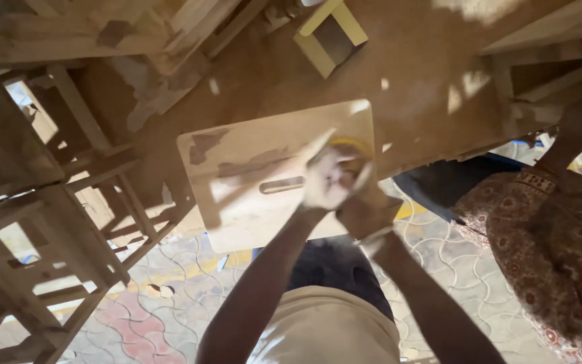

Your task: The person uses an orbital sander to smooth the surfaces and edges of several wooden stools, handling them one at a time and turning them over to reach different parts.

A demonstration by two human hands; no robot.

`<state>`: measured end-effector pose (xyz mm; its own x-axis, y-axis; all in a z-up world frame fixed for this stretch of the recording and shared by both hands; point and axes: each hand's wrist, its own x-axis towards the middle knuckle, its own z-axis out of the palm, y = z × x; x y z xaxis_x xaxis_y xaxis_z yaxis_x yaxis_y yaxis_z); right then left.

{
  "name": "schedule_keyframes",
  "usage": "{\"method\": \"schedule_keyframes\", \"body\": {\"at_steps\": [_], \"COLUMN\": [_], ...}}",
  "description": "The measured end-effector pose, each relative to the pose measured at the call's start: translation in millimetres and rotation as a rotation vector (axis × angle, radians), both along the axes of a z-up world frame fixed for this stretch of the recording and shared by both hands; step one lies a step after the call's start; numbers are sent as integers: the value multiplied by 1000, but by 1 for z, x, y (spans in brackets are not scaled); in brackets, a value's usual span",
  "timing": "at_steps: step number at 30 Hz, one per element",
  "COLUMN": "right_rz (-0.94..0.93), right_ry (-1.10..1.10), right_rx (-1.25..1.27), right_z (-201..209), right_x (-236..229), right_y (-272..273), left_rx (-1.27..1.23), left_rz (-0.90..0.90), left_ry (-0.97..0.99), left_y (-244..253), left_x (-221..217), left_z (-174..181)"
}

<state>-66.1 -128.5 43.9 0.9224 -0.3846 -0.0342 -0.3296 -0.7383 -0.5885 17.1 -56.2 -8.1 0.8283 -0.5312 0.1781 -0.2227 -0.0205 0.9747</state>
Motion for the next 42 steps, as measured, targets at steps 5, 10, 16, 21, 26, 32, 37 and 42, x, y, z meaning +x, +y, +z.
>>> {"method": "schedule_keyframes", "body": {"at_steps": [5, 10, 16, 21, 26, 32, 37, 42], "right_rz": [148, 44, 553, 802, 784, 395, 414, 256], "right_ry": [89, -42, 1, 59, 295, 385, 445, 287], "right_rx": [-424, -5, -551, -919, -651, -270, -273, -18], "right_z": [16, 15, 4, -8, -16, 14, 17, 1], "right_x": [-8, 25, 73, 87, 60, 52, 60, 94], "right_y": [-32, 9, 82, 129, 114, 73, 75, 128], "left_rx": [-80, -129, -275, -234, -443, -291, -312, -300], "left_rz": [-106, 7, 218, 359, 1183, 431, 402, 429], "left_ry": [-14, -6, 1, 3, -6, 83, 86, 111], "left_y": [-28, 15, 103, 163, 43, 55, 107, 154], "left_x": [-9, 12, 48, 59, 26, -8, 22, 45], "left_z": [6, 3, 1, 2, -6, 1, 8, 12]}}
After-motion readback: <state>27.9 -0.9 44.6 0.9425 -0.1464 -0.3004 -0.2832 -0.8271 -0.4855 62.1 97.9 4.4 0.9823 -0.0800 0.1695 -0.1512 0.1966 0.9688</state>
